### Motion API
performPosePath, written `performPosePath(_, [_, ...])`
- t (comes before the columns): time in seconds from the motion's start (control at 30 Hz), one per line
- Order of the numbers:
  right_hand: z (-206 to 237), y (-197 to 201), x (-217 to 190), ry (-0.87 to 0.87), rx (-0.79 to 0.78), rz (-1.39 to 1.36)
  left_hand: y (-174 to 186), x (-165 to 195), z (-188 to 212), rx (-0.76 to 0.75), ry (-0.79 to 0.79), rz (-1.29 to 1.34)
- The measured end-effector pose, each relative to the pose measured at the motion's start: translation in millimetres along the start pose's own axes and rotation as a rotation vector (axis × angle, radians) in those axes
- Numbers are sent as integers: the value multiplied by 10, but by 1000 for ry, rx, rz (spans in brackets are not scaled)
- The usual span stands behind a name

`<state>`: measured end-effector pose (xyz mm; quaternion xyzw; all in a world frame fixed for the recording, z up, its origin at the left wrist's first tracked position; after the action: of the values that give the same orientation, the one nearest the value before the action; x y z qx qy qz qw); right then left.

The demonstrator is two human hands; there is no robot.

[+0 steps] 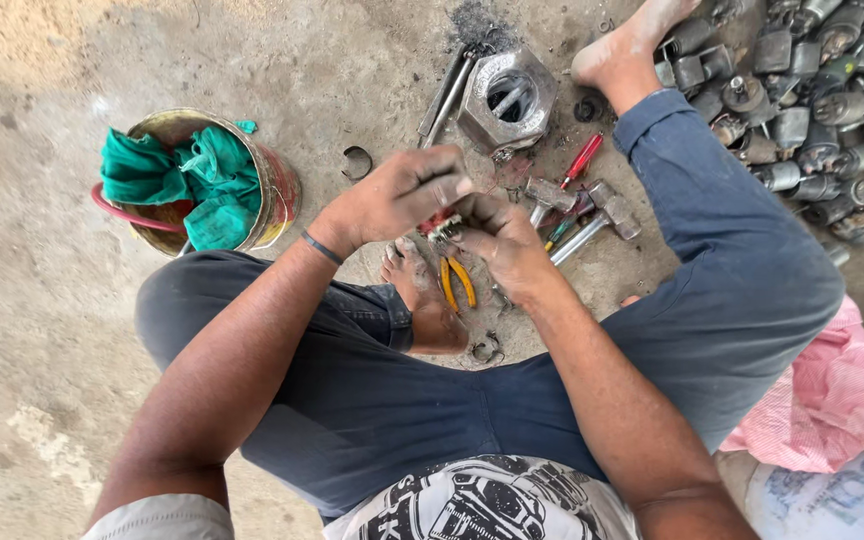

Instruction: The person sits on the ground and uses pliers and a hammer to disassemble a cylindrical electrical component. They repeatedly strike the component to loosen copper wire coils, pull the wire out by hand, and place the extracted wire into a bucket.

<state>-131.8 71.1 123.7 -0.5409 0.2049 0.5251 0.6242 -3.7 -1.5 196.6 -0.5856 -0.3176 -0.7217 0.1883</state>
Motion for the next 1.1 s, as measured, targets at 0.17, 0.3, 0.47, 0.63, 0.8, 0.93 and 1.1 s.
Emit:
performPosePath(0.17, [52, -59, -426, 339, 59, 497, 22, 59, -29, 13, -73, -220])
performPosePath(0.3, [245, -184, -766, 681, 269, 930, 62, -64, -75, 131, -8, -357])
performPosePath(0.47, [279, -217, -812, 561, 180, 760, 152, -361, -78, 309, 190, -586])
performPosePath(0.63, [278, -476, -347, 332, -98, 779, 482, -613, 14, 451, 338, -188])
performPosePath(0.8, [67, 191, -312, 177, 271, 963, 676, -655, 195, 510, 335, 344])
performPosePath(0.93, [76, 551, -251, 75, 378, 288, 699, -351, 131, 434, 41, -15])
performPosePath(1.1, [346, 428, -755, 440, 411, 280, 522, -248, 80, 329, 3, -137])
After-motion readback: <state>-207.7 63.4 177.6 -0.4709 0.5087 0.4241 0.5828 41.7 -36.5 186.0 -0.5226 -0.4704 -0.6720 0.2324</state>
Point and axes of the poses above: each hand's wrist, its own z-axis away from the middle knuckle, its own y-axis out of the back of the hand, x = y × z, the point moved 7 cm from there along -z, towards the middle knuckle, and after that the axes turned 5 degrees about -z, right-handed, at the moved point
